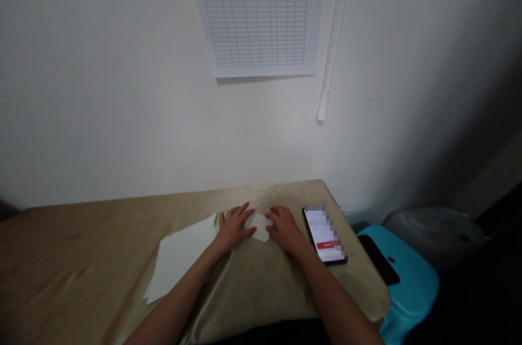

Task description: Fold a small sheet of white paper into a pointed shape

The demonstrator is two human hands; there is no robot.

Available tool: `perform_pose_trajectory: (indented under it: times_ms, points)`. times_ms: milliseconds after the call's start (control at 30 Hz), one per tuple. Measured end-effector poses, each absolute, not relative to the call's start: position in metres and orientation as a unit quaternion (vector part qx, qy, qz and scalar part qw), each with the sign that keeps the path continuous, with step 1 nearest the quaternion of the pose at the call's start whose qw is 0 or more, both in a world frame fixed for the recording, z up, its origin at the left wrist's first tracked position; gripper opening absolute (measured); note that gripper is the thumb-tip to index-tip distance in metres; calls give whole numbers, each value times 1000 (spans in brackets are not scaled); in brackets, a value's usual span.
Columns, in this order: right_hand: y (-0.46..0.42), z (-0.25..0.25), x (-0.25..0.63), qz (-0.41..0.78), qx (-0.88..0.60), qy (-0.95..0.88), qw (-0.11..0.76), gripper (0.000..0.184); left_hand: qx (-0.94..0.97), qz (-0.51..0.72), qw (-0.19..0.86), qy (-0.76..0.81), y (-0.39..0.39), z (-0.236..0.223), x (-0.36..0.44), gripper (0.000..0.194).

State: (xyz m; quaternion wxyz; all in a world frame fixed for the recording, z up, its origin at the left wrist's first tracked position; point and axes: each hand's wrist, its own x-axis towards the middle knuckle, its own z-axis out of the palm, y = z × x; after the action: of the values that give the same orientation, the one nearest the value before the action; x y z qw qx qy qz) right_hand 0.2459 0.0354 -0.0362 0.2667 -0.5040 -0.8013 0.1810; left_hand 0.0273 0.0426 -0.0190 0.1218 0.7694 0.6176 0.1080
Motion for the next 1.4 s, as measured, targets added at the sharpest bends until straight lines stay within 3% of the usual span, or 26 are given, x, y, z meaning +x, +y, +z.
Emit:
perform_pose_trajectory:
  times_ms: [467,767,967,1167,1400]
  points:
    - [36,-37,245,209,-509,-786,282,36,764,171,150,603,39,-13,28,39]
    - [36,-34,243,231,-501,-760,344,11,772,198,141,587,38,-14,29,36]
    - [39,-31,244,233,-498,-727,412,9,766,207,132,594,38,-16,29,55]
    - [42,-24,251,127,-505,-703,485,9,757,225,122,601,40,-22,28,59]
    - [40,-25,249,79,-492,-770,399,7,758,225,129,599,40,-23,27,54]
